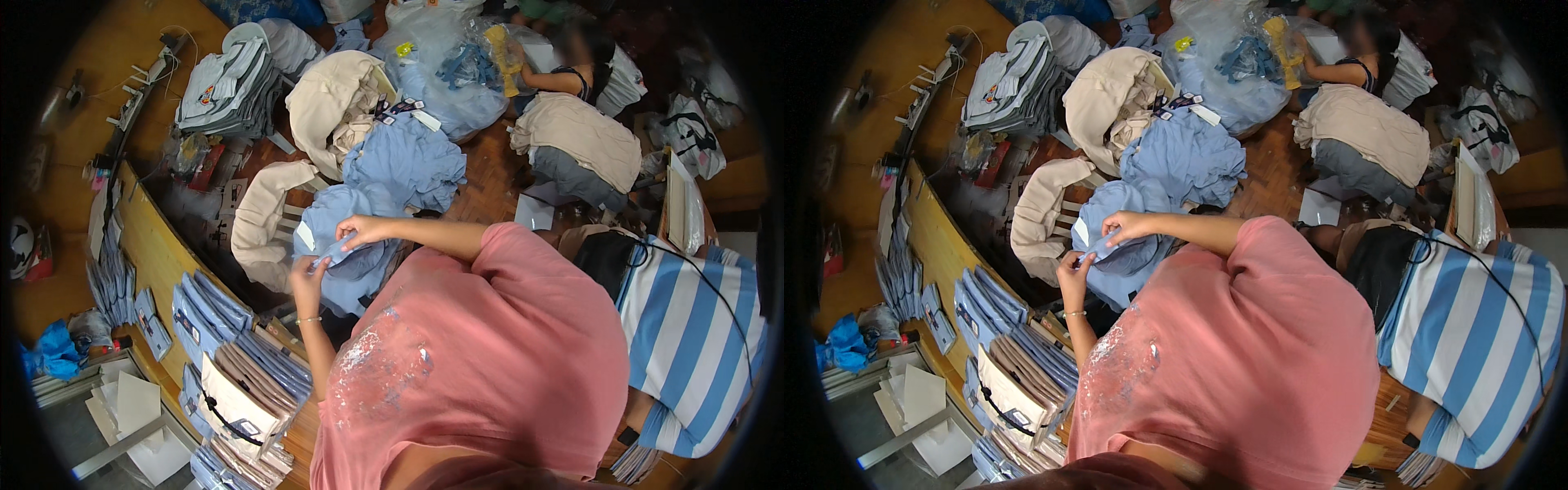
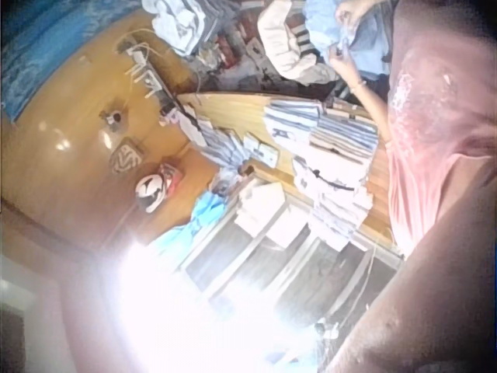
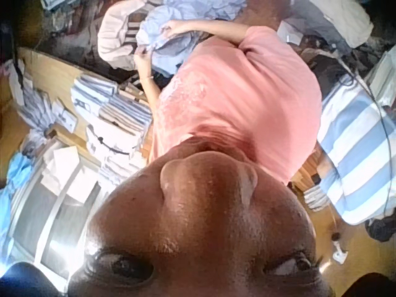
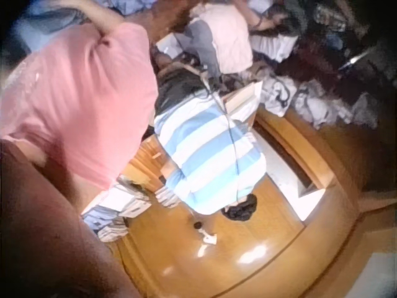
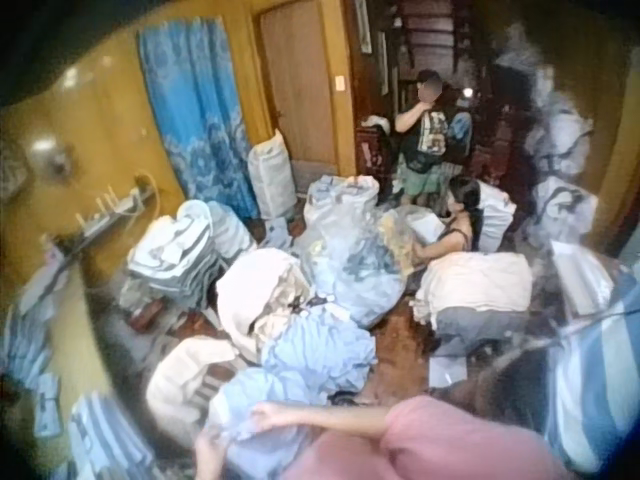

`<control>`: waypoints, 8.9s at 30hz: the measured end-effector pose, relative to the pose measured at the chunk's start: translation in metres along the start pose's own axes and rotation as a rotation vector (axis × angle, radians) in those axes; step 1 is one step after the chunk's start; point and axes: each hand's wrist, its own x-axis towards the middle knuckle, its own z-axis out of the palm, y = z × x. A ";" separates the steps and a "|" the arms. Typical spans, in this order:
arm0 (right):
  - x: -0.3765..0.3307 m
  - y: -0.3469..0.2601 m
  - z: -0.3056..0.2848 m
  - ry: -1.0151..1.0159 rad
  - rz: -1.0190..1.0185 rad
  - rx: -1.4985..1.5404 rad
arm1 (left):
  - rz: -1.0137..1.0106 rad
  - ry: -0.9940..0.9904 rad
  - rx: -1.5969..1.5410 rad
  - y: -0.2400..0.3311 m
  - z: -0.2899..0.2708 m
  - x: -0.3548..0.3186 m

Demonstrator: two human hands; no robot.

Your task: The person packs a beige shirt into a clear plastic bag by hand, then takes a blue shirt from a large pile on the floor and places it onto a table to prepare for folding.

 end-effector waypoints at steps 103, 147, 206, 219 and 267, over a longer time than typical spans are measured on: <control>-0.114 0.018 0.116 0.516 0.076 -0.587 | 0.033 -0.098 -0.118 -0.024 0.020 -0.105; -0.102 0.030 0.109 0.330 0.090 -0.408 | 0.051 -0.021 0.055 -0.035 0.008 -0.117; 0.155 0.083 -0.133 -0.036 0.602 -0.118 | -1.437 0.694 -1.182 -0.125 0.229 -0.019; 0.185 -0.062 -0.132 -0.056 0.696 0.587 | -0.651 1.488 -1.369 -0.067 0.036 -0.122; 0.121 -0.319 0.527 -0.920 -0.369 -0.071 | -0.166 2.151 -0.360 0.369 -0.166 -0.714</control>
